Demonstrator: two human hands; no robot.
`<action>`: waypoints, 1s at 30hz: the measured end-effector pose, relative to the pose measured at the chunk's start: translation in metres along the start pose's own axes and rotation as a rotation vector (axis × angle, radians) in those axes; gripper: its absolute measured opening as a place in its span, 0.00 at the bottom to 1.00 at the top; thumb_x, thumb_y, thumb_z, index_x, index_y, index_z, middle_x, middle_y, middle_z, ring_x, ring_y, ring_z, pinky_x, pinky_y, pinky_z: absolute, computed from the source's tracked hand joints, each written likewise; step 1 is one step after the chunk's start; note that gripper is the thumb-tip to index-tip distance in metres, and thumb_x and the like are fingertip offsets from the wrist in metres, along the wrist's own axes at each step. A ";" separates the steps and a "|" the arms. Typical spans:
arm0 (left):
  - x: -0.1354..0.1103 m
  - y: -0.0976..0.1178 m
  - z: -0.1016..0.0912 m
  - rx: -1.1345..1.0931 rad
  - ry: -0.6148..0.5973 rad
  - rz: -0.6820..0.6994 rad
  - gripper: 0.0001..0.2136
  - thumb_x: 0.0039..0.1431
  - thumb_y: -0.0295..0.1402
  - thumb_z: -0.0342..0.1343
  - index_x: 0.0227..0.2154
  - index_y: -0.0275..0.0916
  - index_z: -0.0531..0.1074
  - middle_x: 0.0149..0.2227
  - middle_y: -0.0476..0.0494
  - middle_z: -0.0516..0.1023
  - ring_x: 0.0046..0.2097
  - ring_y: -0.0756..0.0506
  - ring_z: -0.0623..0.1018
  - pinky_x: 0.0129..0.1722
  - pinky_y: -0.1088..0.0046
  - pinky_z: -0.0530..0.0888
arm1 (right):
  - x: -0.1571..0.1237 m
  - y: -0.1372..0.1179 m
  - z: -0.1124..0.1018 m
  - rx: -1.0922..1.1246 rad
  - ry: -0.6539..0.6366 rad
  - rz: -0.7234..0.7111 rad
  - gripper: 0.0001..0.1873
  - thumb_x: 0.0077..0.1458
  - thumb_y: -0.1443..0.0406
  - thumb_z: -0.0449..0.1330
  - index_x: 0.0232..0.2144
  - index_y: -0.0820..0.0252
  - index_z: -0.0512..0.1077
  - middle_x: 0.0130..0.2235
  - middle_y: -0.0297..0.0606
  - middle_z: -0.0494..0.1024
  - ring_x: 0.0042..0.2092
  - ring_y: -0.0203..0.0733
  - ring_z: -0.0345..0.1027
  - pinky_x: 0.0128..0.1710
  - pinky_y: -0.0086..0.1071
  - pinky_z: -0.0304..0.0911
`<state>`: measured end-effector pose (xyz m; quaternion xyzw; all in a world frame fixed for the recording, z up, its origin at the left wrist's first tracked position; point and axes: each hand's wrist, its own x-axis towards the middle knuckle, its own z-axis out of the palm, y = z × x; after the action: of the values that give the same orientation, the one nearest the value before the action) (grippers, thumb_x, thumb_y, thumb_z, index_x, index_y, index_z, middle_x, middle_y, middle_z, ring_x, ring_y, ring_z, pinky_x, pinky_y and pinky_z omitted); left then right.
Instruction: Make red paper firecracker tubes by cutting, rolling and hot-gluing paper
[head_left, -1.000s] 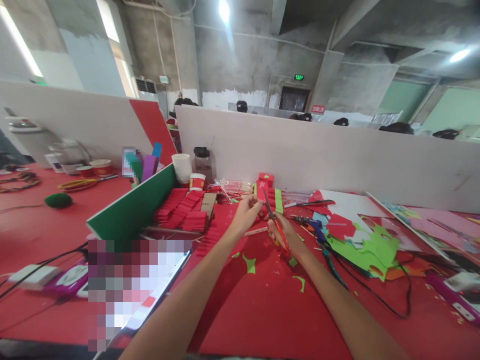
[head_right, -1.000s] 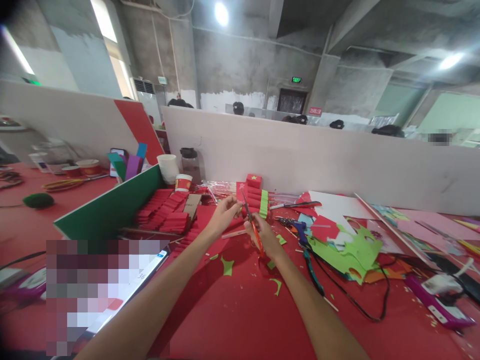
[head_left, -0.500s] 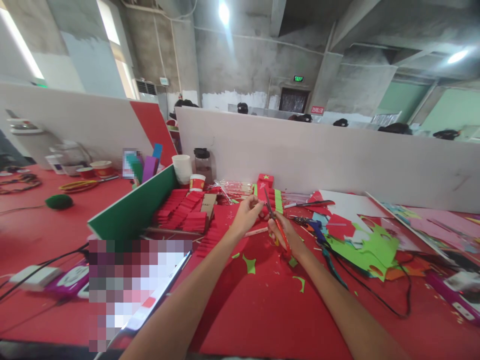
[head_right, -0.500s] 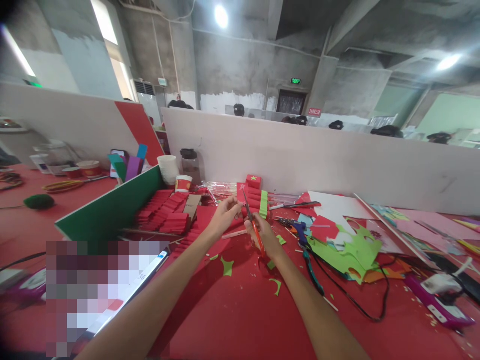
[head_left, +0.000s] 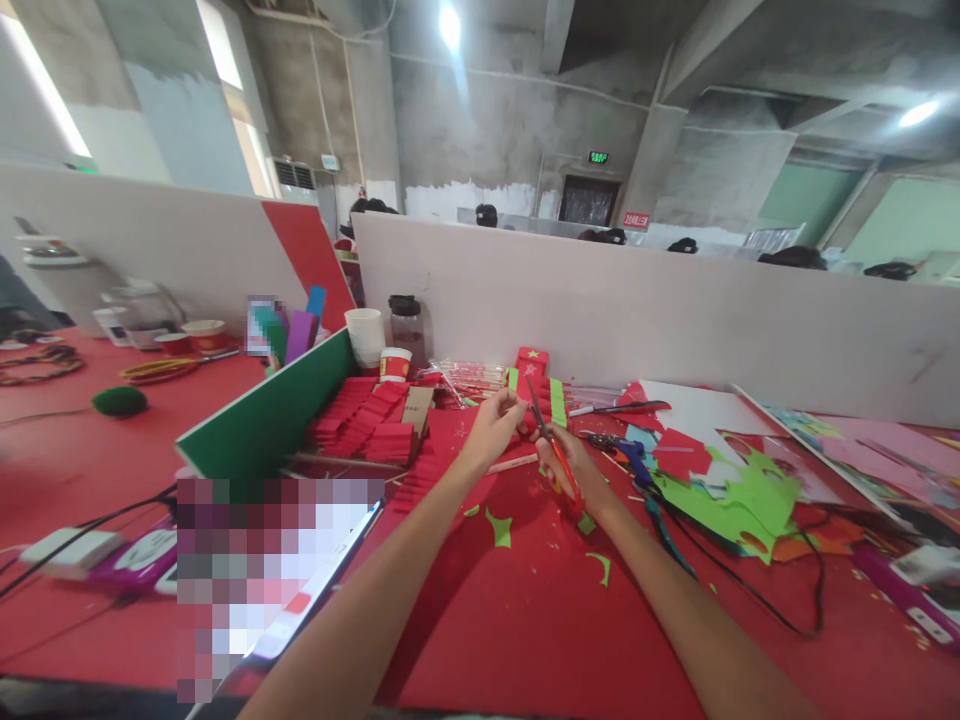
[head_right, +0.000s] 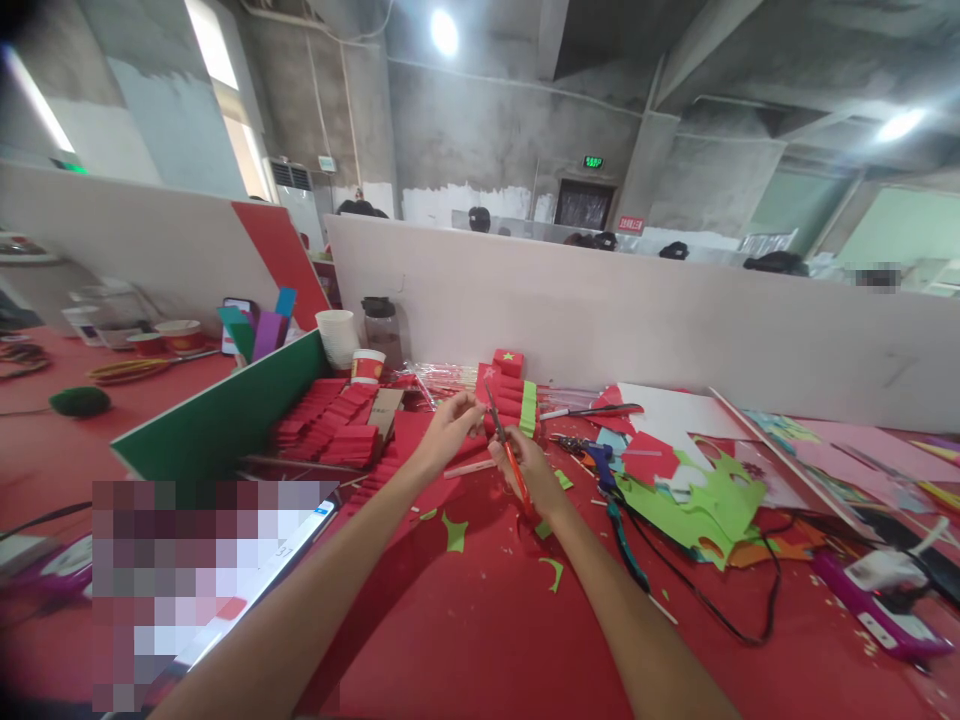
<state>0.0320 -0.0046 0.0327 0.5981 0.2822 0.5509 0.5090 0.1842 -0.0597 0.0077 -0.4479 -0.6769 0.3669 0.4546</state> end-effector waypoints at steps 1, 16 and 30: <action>0.000 0.001 0.000 -0.003 0.001 -0.003 0.09 0.56 0.35 0.55 0.27 0.39 0.63 0.20 0.55 0.68 0.23 0.53 0.70 0.27 0.77 0.67 | 0.000 -0.001 0.000 0.002 -0.004 0.005 0.19 0.61 0.48 0.53 0.42 0.55 0.68 0.25 0.29 0.64 0.21 0.31 0.57 0.18 0.24 0.56; -0.002 0.001 0.003 -0.024 0.010 -0.034 0.12 0.55 0.41 0.57 0.29 0.39 0.64 0.21 0.55 0.68 0.22 0.53 0.70 0.27 0.77 0.67 | 0.000 -0.002 0.000 0.051 -0.008 0.030 0.20 0.60 0.47 0.53 0.42 0.55 0.68 0.24 0.30 0.63 0.20 0.32 0.56 0.17 0.25 0.55; -0.003 0.004 0.002 0.006 -0.018 -0.023 0.10 0.56 0.39 0.55 0.29 0.39 0.63 0.21 0.54 0.67 0.24 0.53 0.69 0.28 0.77 0.67 | 0.002 0.003 0.000 0.037 -0.014 -0.014 0.20 0.59 0.46 0.54 0.39 0.56 0.67 0.24 0.29 0.63 0.20 0.32 0.57 0.19 0.26 0.58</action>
<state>0.0320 -0.0093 0.0353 0.6015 0.2860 0.5386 0.5161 0.1849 -0.0570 0.0061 -0.4321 -0.6762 0.3791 0.4608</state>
